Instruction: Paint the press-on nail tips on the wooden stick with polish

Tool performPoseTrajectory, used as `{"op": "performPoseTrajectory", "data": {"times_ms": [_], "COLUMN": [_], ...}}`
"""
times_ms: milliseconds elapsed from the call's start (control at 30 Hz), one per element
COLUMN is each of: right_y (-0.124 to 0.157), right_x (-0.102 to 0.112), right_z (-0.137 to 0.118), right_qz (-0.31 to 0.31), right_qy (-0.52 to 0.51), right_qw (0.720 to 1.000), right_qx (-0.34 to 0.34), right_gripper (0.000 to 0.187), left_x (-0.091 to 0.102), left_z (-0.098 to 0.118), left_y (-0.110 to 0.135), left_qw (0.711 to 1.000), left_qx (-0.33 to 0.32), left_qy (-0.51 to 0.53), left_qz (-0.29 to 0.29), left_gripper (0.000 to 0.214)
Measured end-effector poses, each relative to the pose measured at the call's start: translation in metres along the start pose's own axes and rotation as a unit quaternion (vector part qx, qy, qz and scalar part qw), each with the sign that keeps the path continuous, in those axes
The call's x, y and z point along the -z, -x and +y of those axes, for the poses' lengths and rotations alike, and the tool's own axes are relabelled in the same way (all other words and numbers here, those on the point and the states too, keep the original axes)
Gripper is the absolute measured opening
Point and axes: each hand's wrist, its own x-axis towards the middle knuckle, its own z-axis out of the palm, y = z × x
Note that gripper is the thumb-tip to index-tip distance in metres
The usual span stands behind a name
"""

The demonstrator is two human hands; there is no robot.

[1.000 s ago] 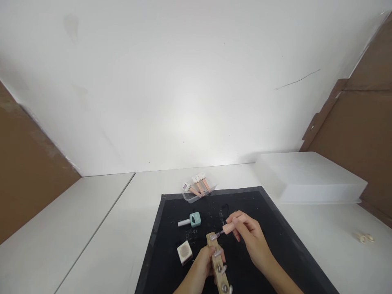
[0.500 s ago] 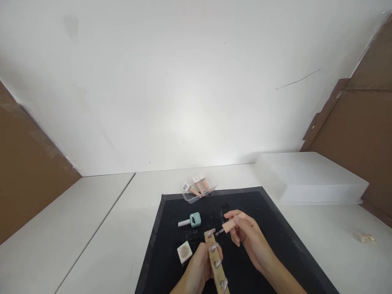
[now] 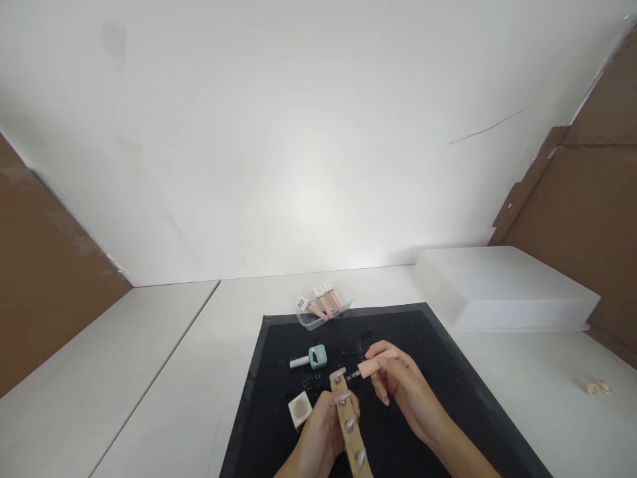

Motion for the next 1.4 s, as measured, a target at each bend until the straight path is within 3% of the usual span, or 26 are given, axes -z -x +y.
{"op": "performPoseTrajectory", "data": {"times_ms": [700,1167,1400], "right_y": [0.0030,0.0022,0.0026], "right_x": [0.0000,-0.0001,0.0013], "right_z": [-0.0006,-0.0010,0.0020], "right_qz": [-0.062,-0.051,-0.071], "right_qy": [-0.014,-0.068,-0.059], "right_qw": [0.998,0.996,0.996], "right_qx": [-0.020,0.032,0.001], "right_gripper": [0.028,0.038,0.027], "left_x": [0.0038,0.0044,0.0066], "left_z": [-0.0008,-0.0013,-0.0002], "left_y": [-0.0023,-0.0033,-0.0044], "left_qw": [0.999,0.999,0.997], "left_qx": [-0.020,-0.026,0.001], "left_qy": [0.004,0.027,0.082], "left_qz": [0.025,0.016,0.009], "left_gripper": [0.029,0.028,0.026]}}
